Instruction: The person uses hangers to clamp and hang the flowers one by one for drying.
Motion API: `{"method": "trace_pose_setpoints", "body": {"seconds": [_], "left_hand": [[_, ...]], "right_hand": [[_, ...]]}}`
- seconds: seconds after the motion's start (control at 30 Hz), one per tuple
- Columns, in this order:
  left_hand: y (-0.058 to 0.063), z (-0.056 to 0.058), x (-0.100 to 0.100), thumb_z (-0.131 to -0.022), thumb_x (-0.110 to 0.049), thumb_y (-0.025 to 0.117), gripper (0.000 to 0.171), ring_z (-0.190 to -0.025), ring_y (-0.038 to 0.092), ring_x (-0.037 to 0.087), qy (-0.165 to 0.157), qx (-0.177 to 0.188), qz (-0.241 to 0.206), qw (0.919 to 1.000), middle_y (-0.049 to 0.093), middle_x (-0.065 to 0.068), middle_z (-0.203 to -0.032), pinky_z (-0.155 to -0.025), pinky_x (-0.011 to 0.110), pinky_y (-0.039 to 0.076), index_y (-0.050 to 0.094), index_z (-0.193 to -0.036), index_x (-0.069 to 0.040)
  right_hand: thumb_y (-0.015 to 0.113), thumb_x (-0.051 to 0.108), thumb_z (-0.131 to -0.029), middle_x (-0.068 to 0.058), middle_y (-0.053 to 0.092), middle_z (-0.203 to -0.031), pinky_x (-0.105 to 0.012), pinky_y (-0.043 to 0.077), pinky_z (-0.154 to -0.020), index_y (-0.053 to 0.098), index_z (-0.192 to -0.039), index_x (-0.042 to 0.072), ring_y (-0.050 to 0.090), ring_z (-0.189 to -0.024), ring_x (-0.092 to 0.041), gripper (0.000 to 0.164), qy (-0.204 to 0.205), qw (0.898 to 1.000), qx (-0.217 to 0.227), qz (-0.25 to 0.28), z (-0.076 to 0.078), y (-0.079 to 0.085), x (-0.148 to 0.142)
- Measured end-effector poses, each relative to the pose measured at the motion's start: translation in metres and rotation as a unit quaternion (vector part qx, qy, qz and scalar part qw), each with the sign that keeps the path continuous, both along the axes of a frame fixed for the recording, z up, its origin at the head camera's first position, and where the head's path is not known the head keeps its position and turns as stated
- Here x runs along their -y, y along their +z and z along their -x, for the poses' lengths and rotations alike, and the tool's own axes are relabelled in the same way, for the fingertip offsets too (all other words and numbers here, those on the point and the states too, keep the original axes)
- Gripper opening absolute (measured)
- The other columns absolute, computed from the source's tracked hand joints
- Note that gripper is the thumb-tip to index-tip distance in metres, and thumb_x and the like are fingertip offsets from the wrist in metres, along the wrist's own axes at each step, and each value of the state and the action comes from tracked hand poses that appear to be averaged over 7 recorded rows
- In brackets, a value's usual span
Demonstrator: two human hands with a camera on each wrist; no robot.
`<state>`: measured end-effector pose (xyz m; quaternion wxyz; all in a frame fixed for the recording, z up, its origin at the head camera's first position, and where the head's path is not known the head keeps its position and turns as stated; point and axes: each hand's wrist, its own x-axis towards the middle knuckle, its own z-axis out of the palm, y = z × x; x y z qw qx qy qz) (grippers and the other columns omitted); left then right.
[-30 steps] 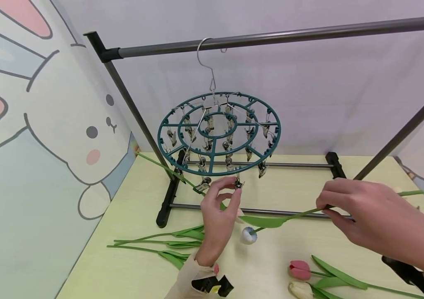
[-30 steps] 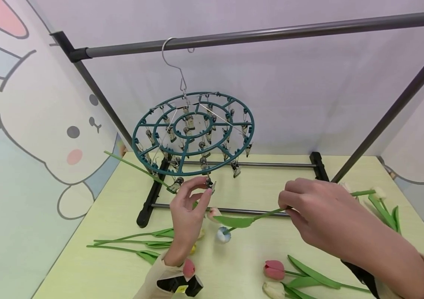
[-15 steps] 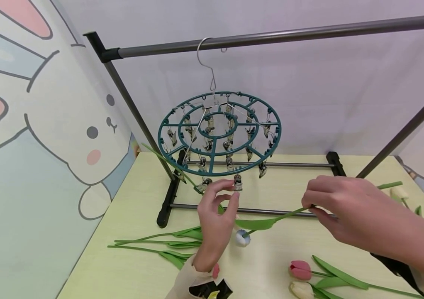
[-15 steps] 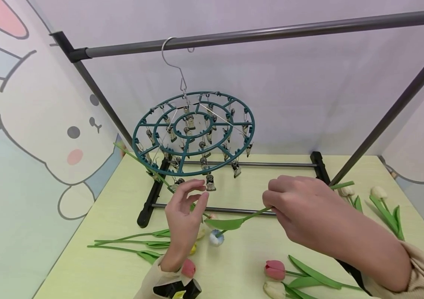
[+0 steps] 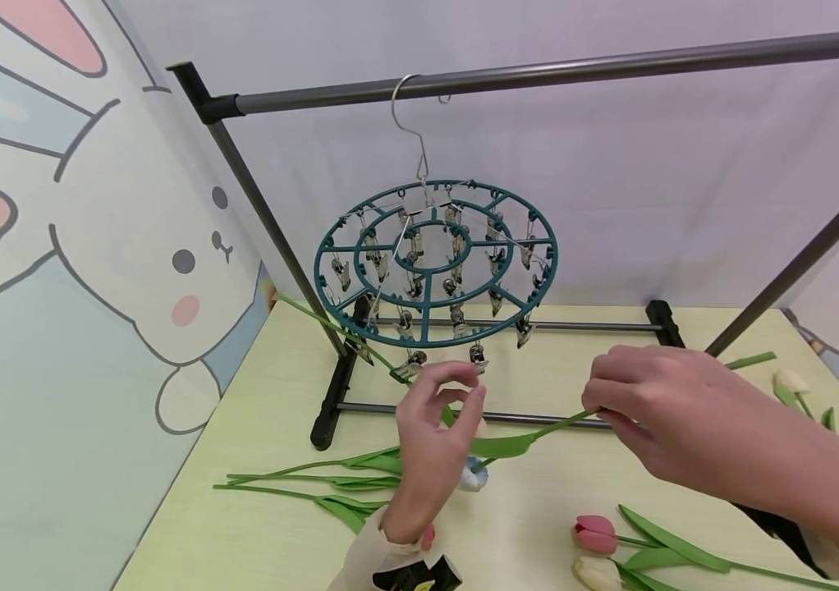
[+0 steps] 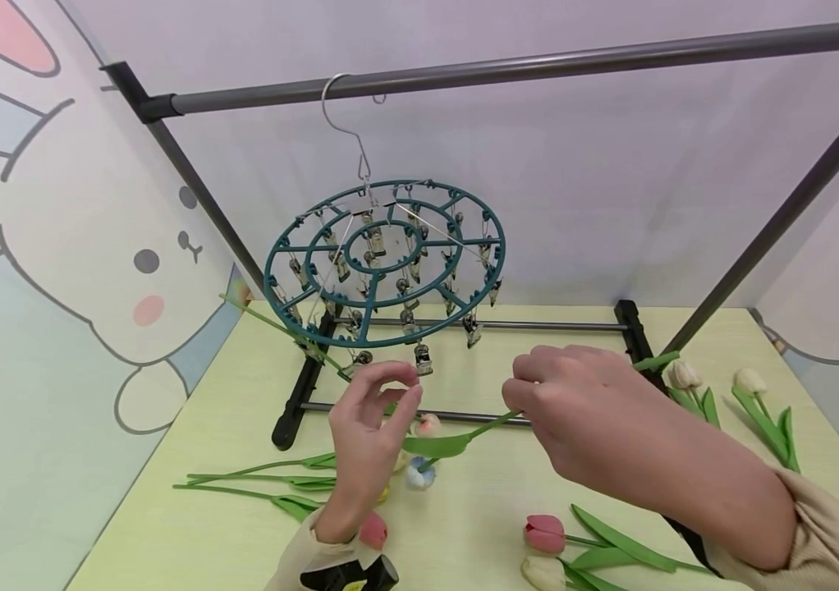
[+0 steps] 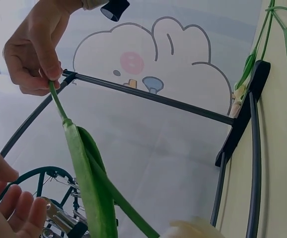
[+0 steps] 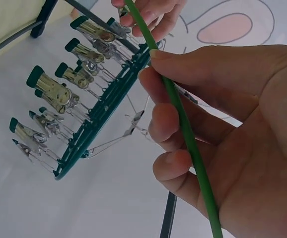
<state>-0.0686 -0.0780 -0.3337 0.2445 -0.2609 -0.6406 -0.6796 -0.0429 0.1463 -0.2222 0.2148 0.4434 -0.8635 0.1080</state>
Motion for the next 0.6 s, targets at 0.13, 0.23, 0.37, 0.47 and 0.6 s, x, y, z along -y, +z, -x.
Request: {"method": "trace_pose_setpoints", "body": {"seconds": [0.13, 0.23, 0.37, 0.47, 0.6], "left_hand": [[0.003, -0.001, -0.002, -0.085, 0.009, 0.063, 0.023, -0.091, 0.058, 0.029, -0.031, -0.002, 0.007, 0.9995, 0.060, 0.018, -0.100, -0.072, 0.034, 0.056, 0.059, -0.107, 0.005], [0.006, -0.003, -0.003, -0.086, 0.006, 0.063, 0.023, -0.090, 0.059, 0.026, -0.055, 0.000, 0.018, 0.9983, 0.061, 0.015, -0.100, -0.072, 0.035, 0.056, 0.059, -0.108, 0.003], [0.010, -0.005, -0.006, -0.086, 0.004, 0.065, 0.024, -0.092, 0.060, 0.023, -0.082, -0.001, 0.043, 0.9957, 0.061, 0.013, -0.102, -0.072, 0.035, 0.057, 0.060, -0.109, 0.000], [0.014, -0.006, -0.008, -0.084, 0.005, 0.066, 0.027, -0.093, 0.060, 0.022, -0.105, -0.006, 0.058, 0.9927, 0.061, 0.015, -0.103, -0.071, 0.034, 0.057, 0.059, -0.109, 0.001], [0.026, -0.011, -0.010, -0.080, 0.011, 0.067, 0.030, -0.089, 0.059, 0.024, -0.141, -0.013, 0.084, 0.9863, 0.060, 0.016, -0.100, -0.068, 0.035, 0.057, 0.058, -0.108, 0.003]], "right_hand": [[0.018, 0.039, -0.101, 0.018, 0.045, -0.073, -0.016, 0.040, -0.049, 0.063, -0.073, 0.022, 0.041, -0.062, 0.003, 0.056, -0.001, 1.000, 0.001, -0.008, -0.001, 0.002, 0.004], [0.017, 0.039, -0.101, 0.017, 0.045, -0.072, -0.018, 0.040, -0.049, 0.062, -0.072, 0.021, 0.040, -0.062, 0.002, 0.057, -0.004, 1.000, -0.006, -0.016, -0.001, 0.004, 0.007], [0.016, 0.037, -0.102, 0.016, 0.043, -0.071, -0.019, 0.040, -0.050, 0.059, -0.068, 0.021, 0.039, -0.061, 0.000, 0.057, -0.003, 0.999, -0.021, -0.024, 0.000, 0.005, 0.012], [0.015, 0.034, -0.102, 0.015, 0.041, -0.069, -0.020, 0.039, -0.051, 0.057, -0.067, 0.021, 0.037, -0.061, 0.000, 0.057, 0.005, 0.999, -0.026, -0.024, 0.001, 0.005, 0.015], [0.013, 0.030, -0.101, 0.014, 0.038, -0.068, -0.020, 0.036, -0.051, 0.056, -0.066, 0.020, 0.035, -0.061, -0.002, 0.056, 0.017, 0.999, -0.028, -0.026, 0.003, 0.006, 0.018]]}}
